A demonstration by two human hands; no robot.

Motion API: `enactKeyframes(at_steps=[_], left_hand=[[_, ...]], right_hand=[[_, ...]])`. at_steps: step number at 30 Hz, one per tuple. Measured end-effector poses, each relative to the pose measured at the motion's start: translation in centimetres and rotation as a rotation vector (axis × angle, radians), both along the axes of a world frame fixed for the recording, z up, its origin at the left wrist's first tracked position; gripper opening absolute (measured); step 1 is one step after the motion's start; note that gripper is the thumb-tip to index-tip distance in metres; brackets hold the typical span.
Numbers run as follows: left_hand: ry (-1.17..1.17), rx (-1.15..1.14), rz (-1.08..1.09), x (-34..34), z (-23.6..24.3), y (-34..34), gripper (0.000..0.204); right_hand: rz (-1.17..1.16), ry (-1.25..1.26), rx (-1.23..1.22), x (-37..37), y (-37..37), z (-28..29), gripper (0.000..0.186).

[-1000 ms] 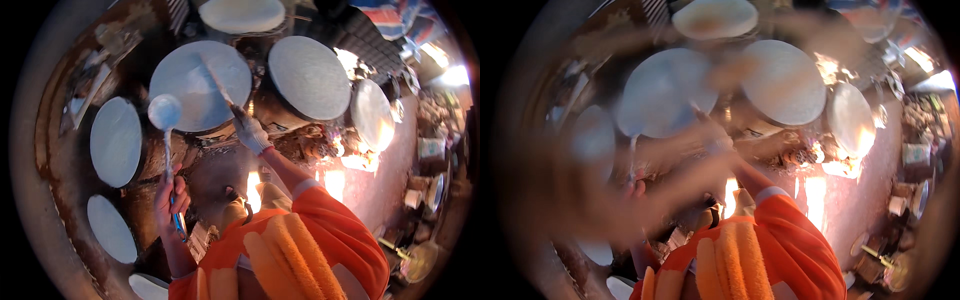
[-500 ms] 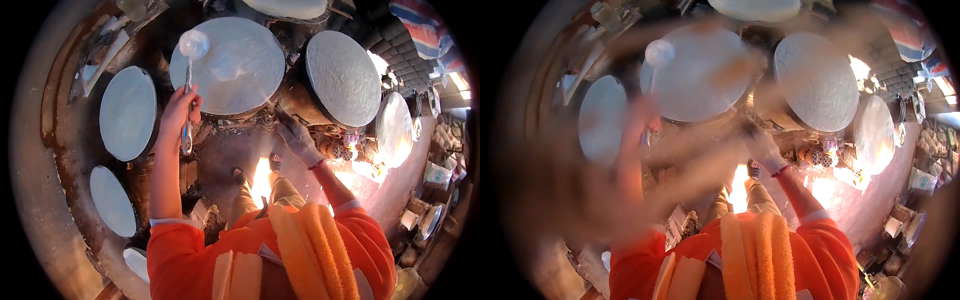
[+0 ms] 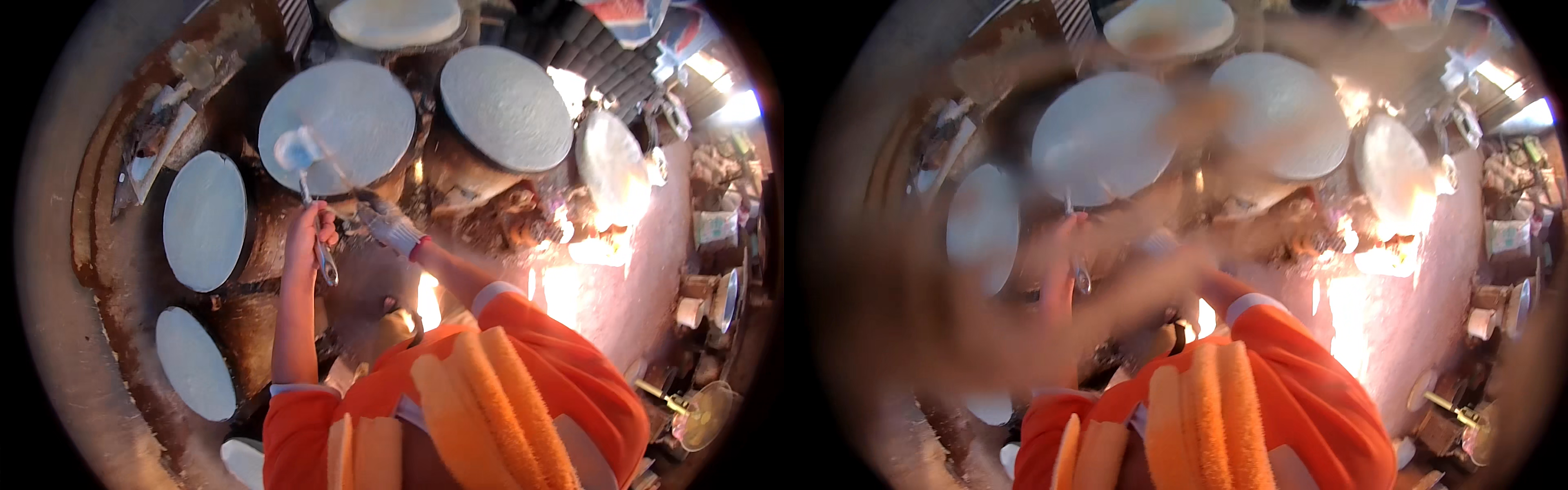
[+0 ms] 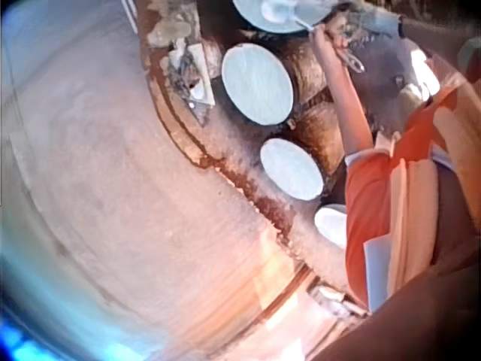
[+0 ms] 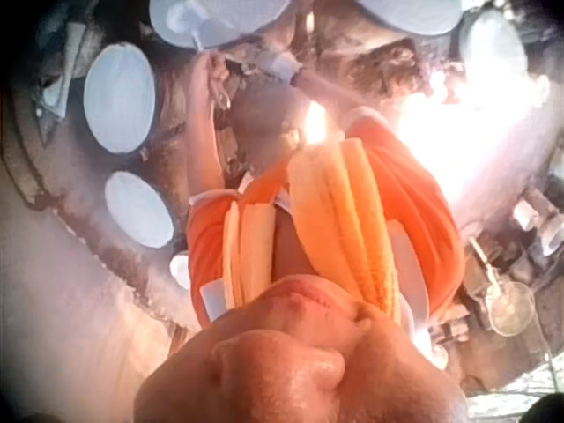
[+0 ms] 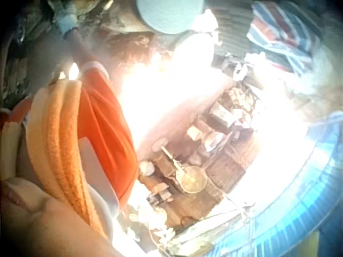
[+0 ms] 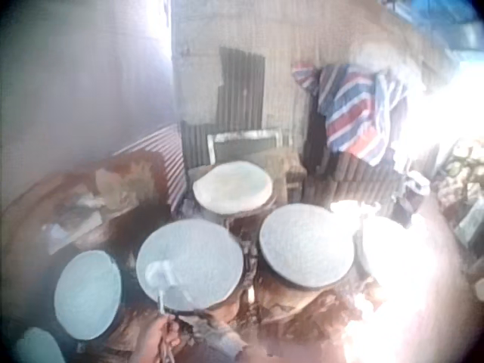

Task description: The person pours white batter onto several circular hot plates using a ladle and spreads it into thin discs with a flat stick, then wipes the tools with a sponge.

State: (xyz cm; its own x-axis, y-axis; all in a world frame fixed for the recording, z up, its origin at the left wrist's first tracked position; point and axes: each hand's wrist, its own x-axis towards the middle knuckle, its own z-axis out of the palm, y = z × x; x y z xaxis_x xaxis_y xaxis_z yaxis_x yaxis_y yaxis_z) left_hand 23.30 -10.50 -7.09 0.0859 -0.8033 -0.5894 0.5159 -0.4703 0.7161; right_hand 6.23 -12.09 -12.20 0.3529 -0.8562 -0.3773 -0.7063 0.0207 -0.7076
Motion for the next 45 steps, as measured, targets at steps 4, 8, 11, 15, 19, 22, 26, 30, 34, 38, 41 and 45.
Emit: enactKeyframes(at_steps=[4,8,11,15,19,22,26,30,34,38,41,45], left_hand=[[1.363,-0.322,-0.051,5.3,-1.2,-0.3,0.036],[1.051,-0.596,-0.148,3.5,-0.8,0.8,0.037],[0.886,-0.436,-0.091,2.5,3.6,1.0,0.036],[0.982,-0.655,-0.073,4.2,1.7,6.4,0.035],[0.576,-0.363,0.178,-1.0,2.4,12.4,0.028],[0.861,-0.454,0.267,-1.1,-2.8,20.1,0.023],[0.347,-0.209,0.733,-3.5,0.6,27.7,0.022],[0.253,-0.122,0.843,-3.2,4.2,32.7,0.022],[0.194,-0.207,0.922,-1.8,1.4,39.7,0.022],[0.151,-0.176,0.889,-1.3,0.3,42.1,0.025],[0.216,-0.199,0.83,-0.1,1.7,42.0,0.028],[0.204,-0.229,0.803,2.1,4.0,40.1,0.029]], right_hand=[[-0.341,-0.655,0.126,-2.5,-2.1,3.1,0.041],[-0.168,-0.332,-0.357,-2.3,-0.6,-1.3,0.039],[0.066,-0.259,-0.408,-1.1,2.3,-1.2,0.038],[-0.187,-0.294,-0.252,-2.5,3.2,-2.2,0.04],[0.114,-0.372,-0.264,-6.2,3.2,-5.2,0.038],[-0.008,-0.74,-0.178,-5.4,2.5,-7.8,0.034],[0.329,-0.342,-0.45,-1.9,3.3,-1.4,0.034],[0.21,-0.651,0.53,3.8,9.9,2.9,0.033],[0.437,-0.604,0.333,9.3,12.8,-0.5,0.036],[0.256,-0.841,0.362,10.3,9.2,0.0,0.025],[0.003,-0.728,0.504,11.4,3.9,0.9,0.02],[-0.058,-0.686,0.352,14.1,0.3,2.2,0.044]])
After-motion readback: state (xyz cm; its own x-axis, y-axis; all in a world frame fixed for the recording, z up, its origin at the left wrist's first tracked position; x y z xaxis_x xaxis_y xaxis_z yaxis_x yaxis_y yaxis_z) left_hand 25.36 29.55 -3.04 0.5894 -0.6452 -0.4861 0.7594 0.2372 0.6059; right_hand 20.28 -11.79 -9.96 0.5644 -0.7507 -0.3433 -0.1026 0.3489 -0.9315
